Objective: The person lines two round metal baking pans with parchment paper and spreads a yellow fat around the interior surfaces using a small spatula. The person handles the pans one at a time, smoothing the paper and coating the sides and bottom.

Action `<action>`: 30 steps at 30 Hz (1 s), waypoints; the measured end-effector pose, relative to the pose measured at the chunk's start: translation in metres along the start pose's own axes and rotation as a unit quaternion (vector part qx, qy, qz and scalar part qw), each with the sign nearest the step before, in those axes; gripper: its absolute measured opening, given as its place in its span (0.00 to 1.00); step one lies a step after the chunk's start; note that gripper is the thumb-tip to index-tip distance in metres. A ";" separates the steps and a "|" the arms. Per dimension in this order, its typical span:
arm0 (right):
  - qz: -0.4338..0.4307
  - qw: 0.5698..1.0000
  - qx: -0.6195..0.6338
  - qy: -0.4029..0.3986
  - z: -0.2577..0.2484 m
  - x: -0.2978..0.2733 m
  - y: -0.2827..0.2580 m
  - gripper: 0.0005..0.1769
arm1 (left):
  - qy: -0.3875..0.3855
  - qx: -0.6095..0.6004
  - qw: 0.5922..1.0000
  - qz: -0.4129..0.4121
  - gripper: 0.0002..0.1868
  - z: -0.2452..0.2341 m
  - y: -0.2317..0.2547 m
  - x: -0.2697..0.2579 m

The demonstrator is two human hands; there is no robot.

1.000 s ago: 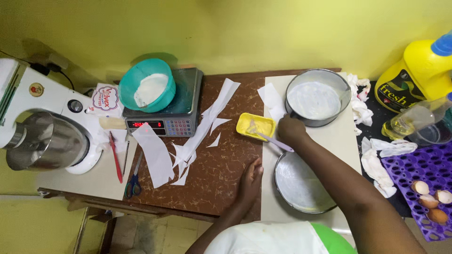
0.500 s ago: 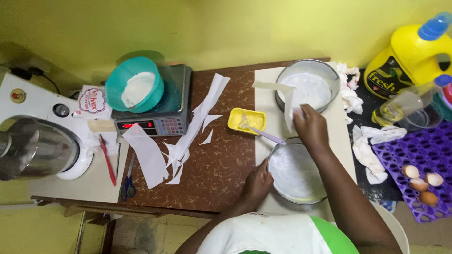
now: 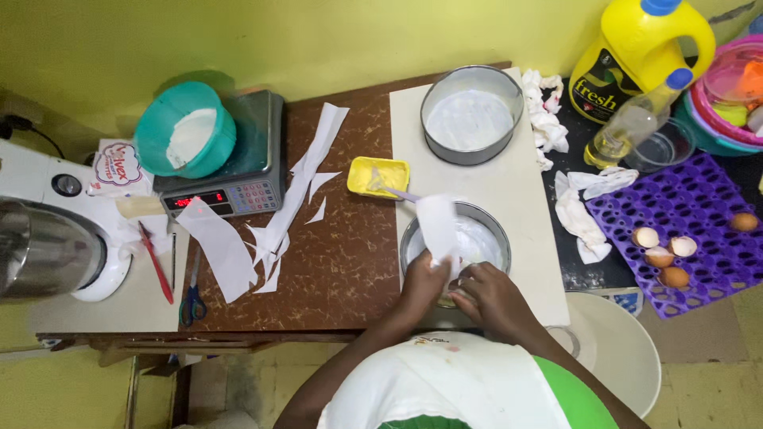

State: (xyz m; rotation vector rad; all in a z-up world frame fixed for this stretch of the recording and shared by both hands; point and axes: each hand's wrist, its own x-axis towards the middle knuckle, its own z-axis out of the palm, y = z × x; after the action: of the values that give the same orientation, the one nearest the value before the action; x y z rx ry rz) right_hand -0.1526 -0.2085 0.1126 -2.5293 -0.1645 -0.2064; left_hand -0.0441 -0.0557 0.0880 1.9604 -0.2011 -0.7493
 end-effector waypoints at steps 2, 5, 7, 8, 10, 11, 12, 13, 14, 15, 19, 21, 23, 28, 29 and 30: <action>0.173 0.959 0.219 0.056 -0.013 -0.007 -0.003 0.15 | 0.064 -0.003 0.997 -0.039 0.22 0.010 0.012 -0.003; 0.314 0.842 0.436 0.044 0.012 -0.002 0.031 0.37 | 0.053 -0.037 0.998 0.012 0.24 0.009 0.008 -0.011; 0.323 0.818 0.473 0.049 0.037 0.006 0.048 0.24 | 0.029 -0.002 1.000 0.001 0.28 0.012 -0.005 -0.009; 0.328 0.794 0.509 0.054 0.049 0.012 0.057 0.14 | 0.007 0.032 0.999 -0.008 0.34 0.013 -0.010 -0.007; 0.349 0.723 0.589 0.094 0.034 0.026 0.039 0.11 | 0.000 0.032 0.999 0.010 0.38 0.000 0.036 -0.036; 0.365 0.642 0.661 0.132 0.026 0.035 0.030 0.09 | -0.008 0.031 0.999 0.029 0.43 -0.007 0.059 -0.050; 0.365 0.642 0.662 0.130 0.034 0.038 0.036 0.09 | -0.007 0.031 0.999 0.028 0.43 -0.015 0.060 -0.052; 0.382 0.577 0.710 0.133 0.042 0.041 0.042 0.05 | 0.042 0.035 0.996 0.068 0.31 -0.024 0.061 -0.053; 0.398 0.506 0.753 0.135 0.050 0.043 0.047 0.07 | 0.089 0.039 0.990 0.107 0.24 -0.032 0.061 -0.056; 0.398 0.505 0.754 0.136 0.061 0.047 0.053 0.07 | 0.088 0.041 0.990 0.106 0.24 -0.040 0.052 -0.037; 0.482 0.529 0.699 0.013 0.086 0.067 0.045 0.06 | 0.210 0.168 0.944 0.191 0.19 -0.060 -0.008 0.029; 0.496 0.551 0.671 0.001 0.100 0.082 0.042 0.06 | 0.213 0.188 0.940 0.188 0.18 -0.061 -0.026 0.046; 0.530 0.594 0.605 0.010 0.129 0.092 0.050 0.25 | 0.227 0.188 0.938 0.182 0.15 -0.060 -0.027 0.041; 0.540 0.638 0.547 -0.051 0.210 0.096 0.114 0.28 | 0.185 0.184 0.954 0.147 0.16 -0.054 -0.003 0.044; 0.529 0.649 0.543 -0.069 0.233 0.096 0.129 0.25 | 0.174 0.189 0.957 0.138 0.18 -0.052 -0.003 0.050; 0.529 0.648 0.543 -0.067 0.233 0.095 0.130 0.25 | 0.173 0.190 0.957 0.138 0.18 -0.050 -0.011 0.063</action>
State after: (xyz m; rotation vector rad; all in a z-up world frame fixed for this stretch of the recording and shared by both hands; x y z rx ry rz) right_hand -0.0121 -0.1756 -0.1311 -1.0812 0.8785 0.4458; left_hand 0.0336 -0.0404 0.0685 2.3249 -0.4207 -0.1837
